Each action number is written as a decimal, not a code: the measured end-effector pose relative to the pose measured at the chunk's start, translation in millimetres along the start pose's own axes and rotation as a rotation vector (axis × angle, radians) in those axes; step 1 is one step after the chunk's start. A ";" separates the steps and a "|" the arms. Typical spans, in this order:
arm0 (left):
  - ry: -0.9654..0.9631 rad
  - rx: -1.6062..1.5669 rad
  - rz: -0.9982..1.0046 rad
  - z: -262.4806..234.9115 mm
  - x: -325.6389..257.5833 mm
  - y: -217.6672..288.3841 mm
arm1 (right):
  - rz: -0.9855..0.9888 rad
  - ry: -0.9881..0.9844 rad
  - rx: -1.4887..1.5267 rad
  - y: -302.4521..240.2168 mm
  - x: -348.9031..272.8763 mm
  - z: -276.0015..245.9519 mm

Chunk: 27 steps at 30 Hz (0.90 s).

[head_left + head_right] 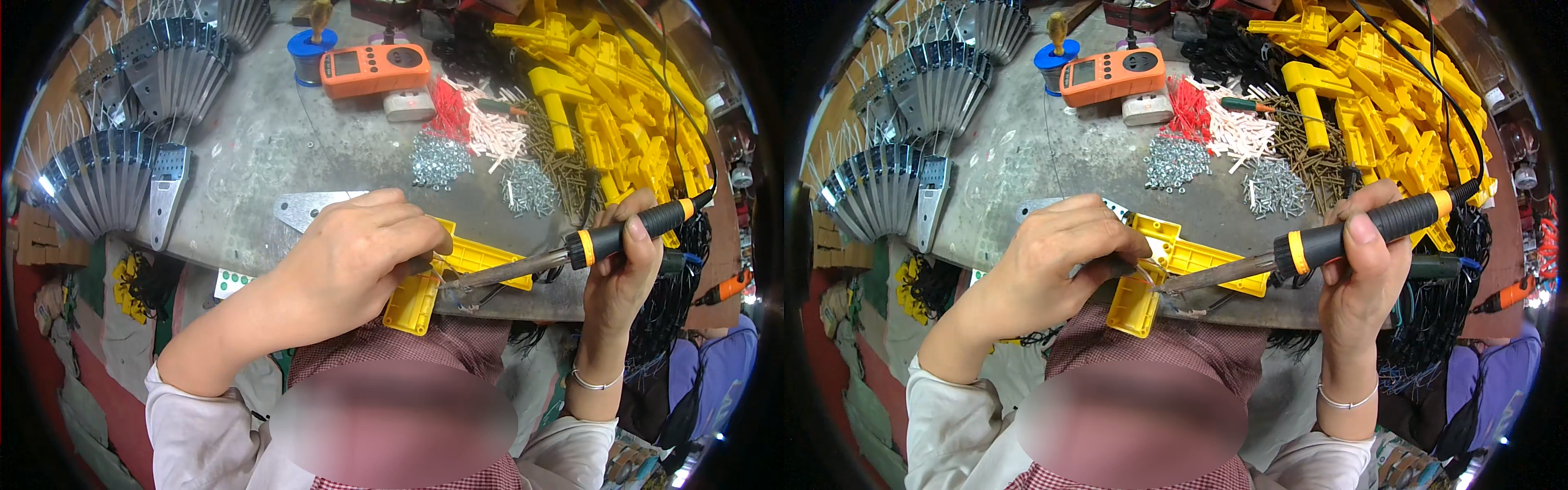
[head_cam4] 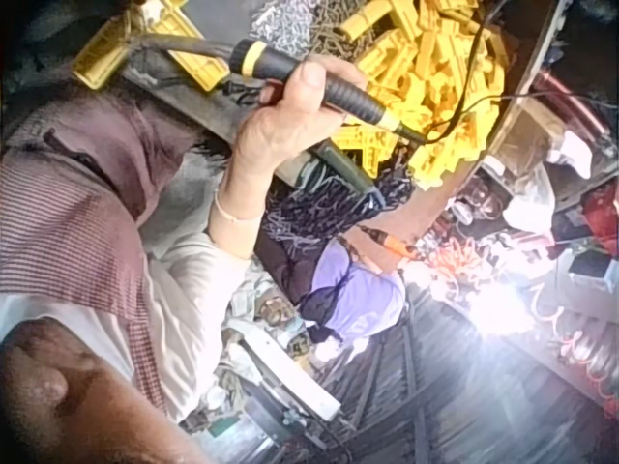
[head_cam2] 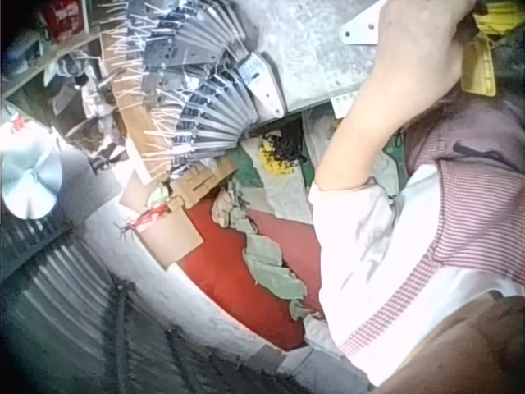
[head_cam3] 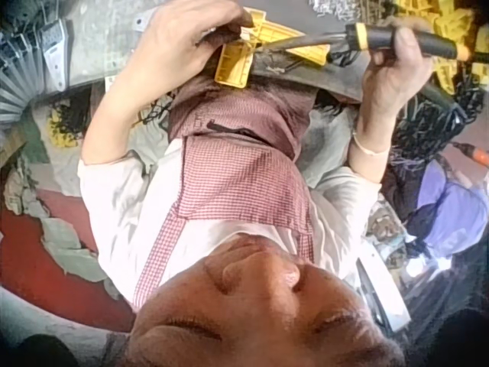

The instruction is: Assembling a hardware device by fitting a metal plate into a yellow plastic housing, securing it with screws, and soldering electrical wires.

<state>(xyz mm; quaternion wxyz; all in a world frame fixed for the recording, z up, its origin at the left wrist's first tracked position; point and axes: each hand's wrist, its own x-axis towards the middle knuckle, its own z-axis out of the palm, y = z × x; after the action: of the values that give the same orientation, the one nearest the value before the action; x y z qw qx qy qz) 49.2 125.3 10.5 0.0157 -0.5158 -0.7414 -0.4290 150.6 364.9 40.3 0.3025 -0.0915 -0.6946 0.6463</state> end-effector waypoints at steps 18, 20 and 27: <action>0.140 0.570 -0.415 -39.4 -35.4 -44.3 | -0.022 0.033 -0.028 -1.2 -0.8 3.7; 0.091 0.555 -0.585 -39.1 -37.4 -49.5 | -0.027 0.027 0.003 3.3 2.1 2.4; 0.093 0.183 0.049 -3.4 -17.3 -9.3 | -0.056 0.097 0.021 -4.9 9.7 -15.6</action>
<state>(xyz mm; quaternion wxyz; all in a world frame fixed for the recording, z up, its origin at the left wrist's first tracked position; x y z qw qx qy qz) 48.7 109.2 -1.2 0.1078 -0.5097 -0.7631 -0.3824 152.5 382.3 47.6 0.3546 -0.1001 -0.6747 0.6395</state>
